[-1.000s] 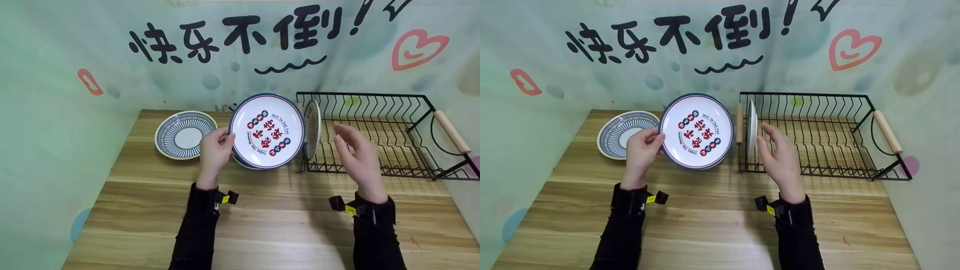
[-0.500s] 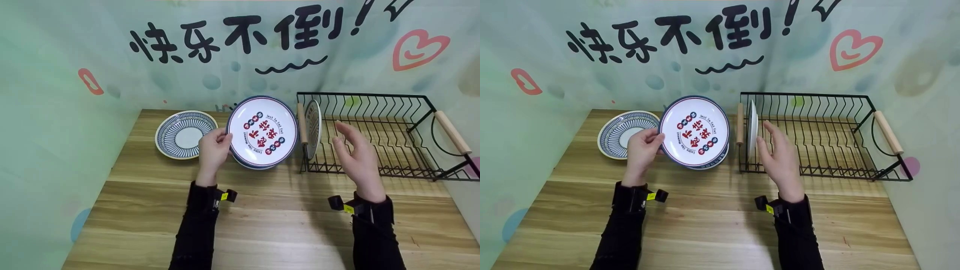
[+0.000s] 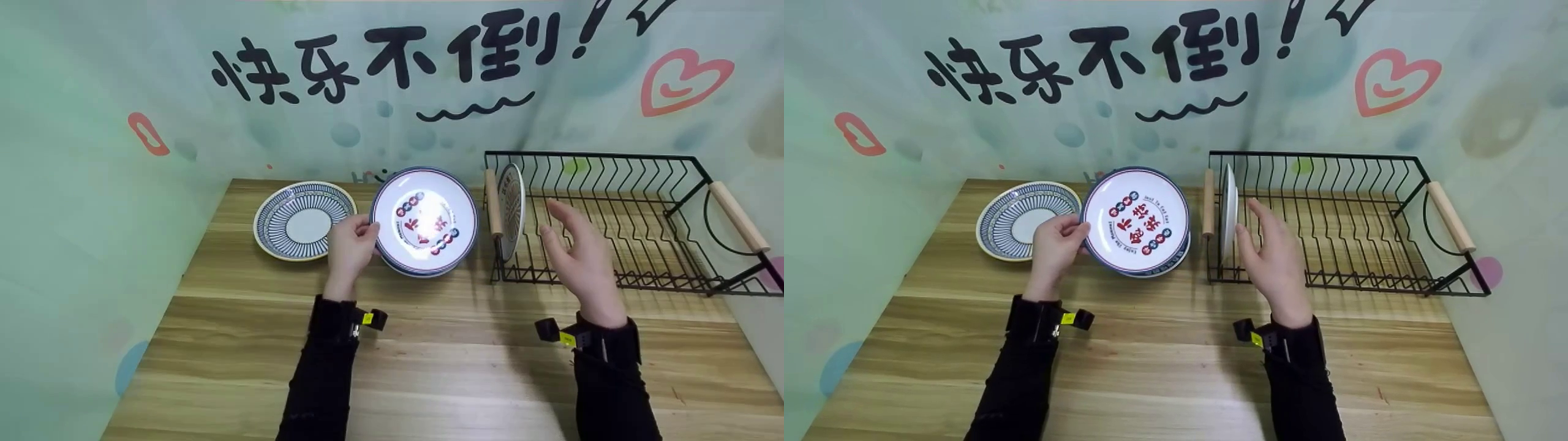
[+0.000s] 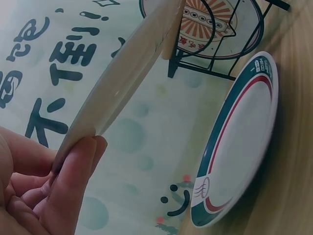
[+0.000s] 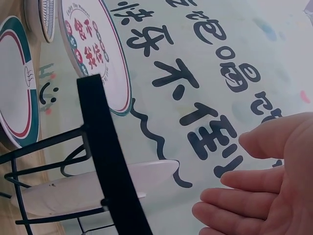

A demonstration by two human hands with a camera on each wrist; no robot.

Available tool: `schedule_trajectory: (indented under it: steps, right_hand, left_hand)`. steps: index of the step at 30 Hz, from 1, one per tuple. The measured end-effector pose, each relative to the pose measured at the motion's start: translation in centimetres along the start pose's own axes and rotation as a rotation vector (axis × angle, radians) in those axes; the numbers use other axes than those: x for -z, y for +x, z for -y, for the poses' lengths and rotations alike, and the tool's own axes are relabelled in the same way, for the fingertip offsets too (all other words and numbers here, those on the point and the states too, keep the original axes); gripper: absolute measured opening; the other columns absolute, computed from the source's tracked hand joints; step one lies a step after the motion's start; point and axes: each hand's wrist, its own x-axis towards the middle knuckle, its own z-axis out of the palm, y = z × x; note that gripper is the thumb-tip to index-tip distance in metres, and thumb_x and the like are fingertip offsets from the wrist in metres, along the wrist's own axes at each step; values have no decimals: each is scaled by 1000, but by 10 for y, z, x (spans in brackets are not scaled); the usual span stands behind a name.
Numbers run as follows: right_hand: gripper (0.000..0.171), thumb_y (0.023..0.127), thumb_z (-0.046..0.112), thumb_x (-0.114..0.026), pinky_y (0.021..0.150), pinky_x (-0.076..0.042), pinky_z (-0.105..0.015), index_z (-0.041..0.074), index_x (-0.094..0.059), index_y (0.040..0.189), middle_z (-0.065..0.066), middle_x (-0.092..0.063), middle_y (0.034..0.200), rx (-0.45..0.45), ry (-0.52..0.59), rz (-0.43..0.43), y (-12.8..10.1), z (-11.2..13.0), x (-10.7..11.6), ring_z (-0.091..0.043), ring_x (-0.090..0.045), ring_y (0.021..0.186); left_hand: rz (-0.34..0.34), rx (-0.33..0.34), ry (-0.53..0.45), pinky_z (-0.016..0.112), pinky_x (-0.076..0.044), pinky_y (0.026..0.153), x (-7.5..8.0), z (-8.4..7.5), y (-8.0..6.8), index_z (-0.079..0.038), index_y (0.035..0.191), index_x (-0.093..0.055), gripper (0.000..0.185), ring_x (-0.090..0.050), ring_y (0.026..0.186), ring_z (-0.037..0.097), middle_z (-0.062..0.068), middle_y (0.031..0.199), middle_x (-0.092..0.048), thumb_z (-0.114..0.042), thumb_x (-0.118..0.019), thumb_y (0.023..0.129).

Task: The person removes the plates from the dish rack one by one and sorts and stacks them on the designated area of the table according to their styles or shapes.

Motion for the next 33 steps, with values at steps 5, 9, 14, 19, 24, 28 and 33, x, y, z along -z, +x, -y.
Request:
schedule_trajectory:
  steps: [5, 9, 14, 19, 24, 28, 33]
  right_hand:
    - [42, 97, 3, -59, 109, -36, -53, -7, -52, 136, -26, -56, 135, -9, -12, 1, 0, -3, -2, -39, -51, 125]
    - [43, 97, 4, -59, 109, -35, -54, -8, -51, 137, -26, -55, 136, -20, -30, 15, 1, -6, -3, -40, -50, 125]
    - [44, 97, 8, -59, 110, -34, -55, -7, -50, 137, -27, -53, 137, -33, -54, 30, 2, -11, -4, -41, -49, 127]
    - [45, 98, 10, -59, 110, -34, -56, -7, -50, 138, -27, -52, 138, -45, -78, 38, 3, -14, -4, -43, -47, 128]
    - [45, 98, 11, -59, 110, -33, -55, -8, -49, 138, -28, -51, 138, -54, -85, 45, 3, -16, -4, -43, -47, 128]
    - [46, 98, 12, -58, 110, -33, -56, -8, -49, 138, -28, -51, 138, -68, -90, 47, 3, -18, -5, -43, -47, 128]
    - [46, 99, 14, -58, 108, -34, -58, -8, -49, 138, -30, -52, 136, -72, -97, 46, 3, -19, -6, -45, -48, 126]
  left_hand:
    - [16, 30, 17, 32, -57, 50, -1, 5, 2, 9, 106, -70, 18, -66, 57, 31, 19, 83, -72, 0, -65, 91]
    - [25, 57, 23, 38, -59, 54, -2, 9, 4, 10, 105, -70, 18, -66, 55, 28, 20, 84, -72, 0, -64, 91]
    - [43, 94, 24, 47, -60, 62, -5, 16, 7, 10, 107, -69, 19, -66, 55, 24, 21, 88, -71, -1, -64, 92]
    - [56, 120, 19, 47, -60, 64, -6, 21, 8, 11, 108, -68, 20, -66, 54, 24, 22, 90, -71, -2, -63, 93]
    - [54, 139, 19, 44, -60, 64, -9, 26, 9, 12, 110, -67, 23, -66, 54, 22, 25, 95, -71, -2, -63, 93]
    - [54, 148, 34, 38, -60, 61, -11, 30, 9, 12, 112, -66, 24, -66, 54, 20, 25, 97, -71, -2, -63, 93]
    - [61, 153, 50, 35, -60, 58, -12, 34, 10, 11, 110, -67, 23, -67, 55, 21, 24, 96, -71, -3, -63, 93]
